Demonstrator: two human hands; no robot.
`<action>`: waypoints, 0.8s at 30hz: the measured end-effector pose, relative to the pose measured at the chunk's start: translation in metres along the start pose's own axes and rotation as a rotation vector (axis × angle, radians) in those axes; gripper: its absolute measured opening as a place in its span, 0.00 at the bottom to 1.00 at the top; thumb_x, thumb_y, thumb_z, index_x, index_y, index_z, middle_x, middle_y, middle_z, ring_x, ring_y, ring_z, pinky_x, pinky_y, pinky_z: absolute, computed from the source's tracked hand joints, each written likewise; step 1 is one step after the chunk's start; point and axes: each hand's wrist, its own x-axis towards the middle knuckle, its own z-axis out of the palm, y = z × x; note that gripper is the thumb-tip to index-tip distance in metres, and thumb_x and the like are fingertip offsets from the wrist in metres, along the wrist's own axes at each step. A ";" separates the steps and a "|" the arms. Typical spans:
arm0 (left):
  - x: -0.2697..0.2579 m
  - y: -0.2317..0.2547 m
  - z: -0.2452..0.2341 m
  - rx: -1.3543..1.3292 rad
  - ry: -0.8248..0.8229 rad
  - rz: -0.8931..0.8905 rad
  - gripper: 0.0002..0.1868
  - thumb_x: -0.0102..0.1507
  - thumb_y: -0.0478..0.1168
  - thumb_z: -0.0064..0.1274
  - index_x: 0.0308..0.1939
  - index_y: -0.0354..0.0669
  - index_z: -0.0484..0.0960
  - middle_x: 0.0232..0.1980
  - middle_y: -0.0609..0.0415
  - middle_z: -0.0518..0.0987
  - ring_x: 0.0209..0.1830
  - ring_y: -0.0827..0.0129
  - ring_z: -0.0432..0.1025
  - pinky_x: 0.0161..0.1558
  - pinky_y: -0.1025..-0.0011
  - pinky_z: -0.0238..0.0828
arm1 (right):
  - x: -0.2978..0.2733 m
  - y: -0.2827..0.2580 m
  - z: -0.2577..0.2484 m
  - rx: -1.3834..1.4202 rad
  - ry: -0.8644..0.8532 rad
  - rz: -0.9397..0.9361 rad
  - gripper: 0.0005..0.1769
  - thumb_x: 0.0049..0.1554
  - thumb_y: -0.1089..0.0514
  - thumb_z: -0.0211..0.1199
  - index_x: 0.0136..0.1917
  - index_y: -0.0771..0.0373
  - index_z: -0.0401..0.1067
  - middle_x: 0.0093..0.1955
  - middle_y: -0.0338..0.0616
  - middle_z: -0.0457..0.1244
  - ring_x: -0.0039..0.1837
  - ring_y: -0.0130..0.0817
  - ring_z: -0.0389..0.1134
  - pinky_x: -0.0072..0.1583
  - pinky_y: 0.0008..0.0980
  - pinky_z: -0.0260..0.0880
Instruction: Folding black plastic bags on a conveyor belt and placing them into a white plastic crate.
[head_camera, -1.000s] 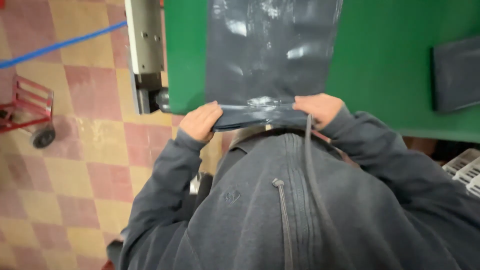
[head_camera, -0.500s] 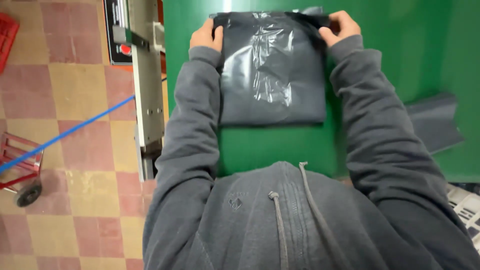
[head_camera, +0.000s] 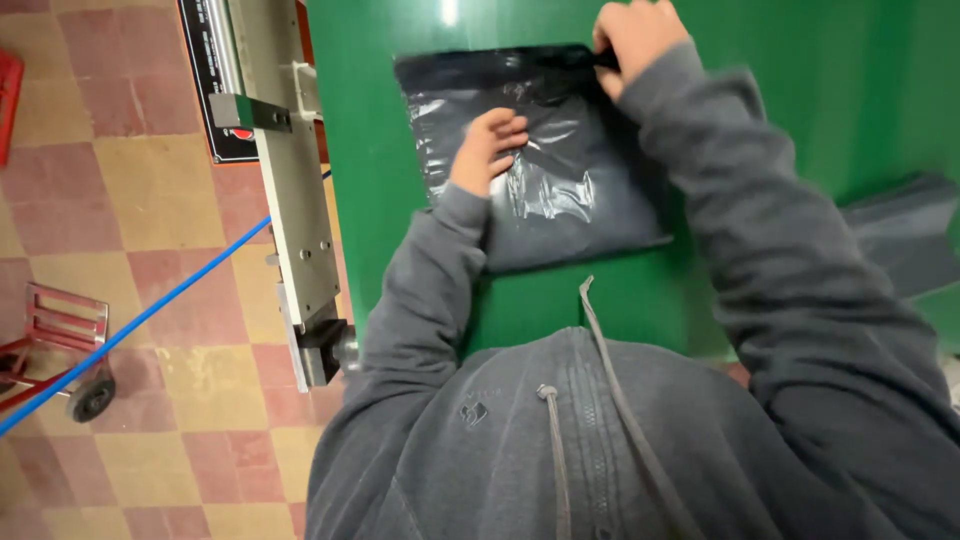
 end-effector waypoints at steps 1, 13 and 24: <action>-0.004 -0.009 -0.008 -0.455 -0.079 -0.176 0.35 0.62 0.64 0.47 0.63 0.44 0.73 0.64 0.49 0.78 0.65 0.55 0.71 0.63 0.57 0.65 | -0.021 -0.023 -0.017 0.031 0.147 -0.087 0.18 0.49 0.59 0.74 0.51 0.59 0.72 0.51 0.46 0.67 0.57 0.51 0.64 0.60 0.47 0.63; -0.102 -0.068 -0.060 -0.612 0.088 -0.007 0.30 0.72 0.45 0.51 0.72 0.28 0.64 0.71 0.42 0.71 0.71 0.53 0.64 0.71 0.60 0.61 | -0.189 -0.101 0.038 0.005 0.506 -0.247 0.12 0.46 0.69 0.67 0.43 0.58 0.73 0.51 0.38 0.70 0.59 0.41 0.71 0.59 0.42 0.70; -0.177 0.048 -0.058 1.122 0.107 0.938 0.29 0.59 0.47 0.66 0.61 0.40 0.75 0.66 0.45 0.72 0.68 0.48 0.66 0.63 0.54 0.67 | -0.199 -0.172 0.031 -0.067 0.416 -0.125 0.17 0.48 0.68 0.64 0.52 0.68 0.72 0.59 0.52 0.66 0.68 0.52 0.66 0.67 0.47 0.67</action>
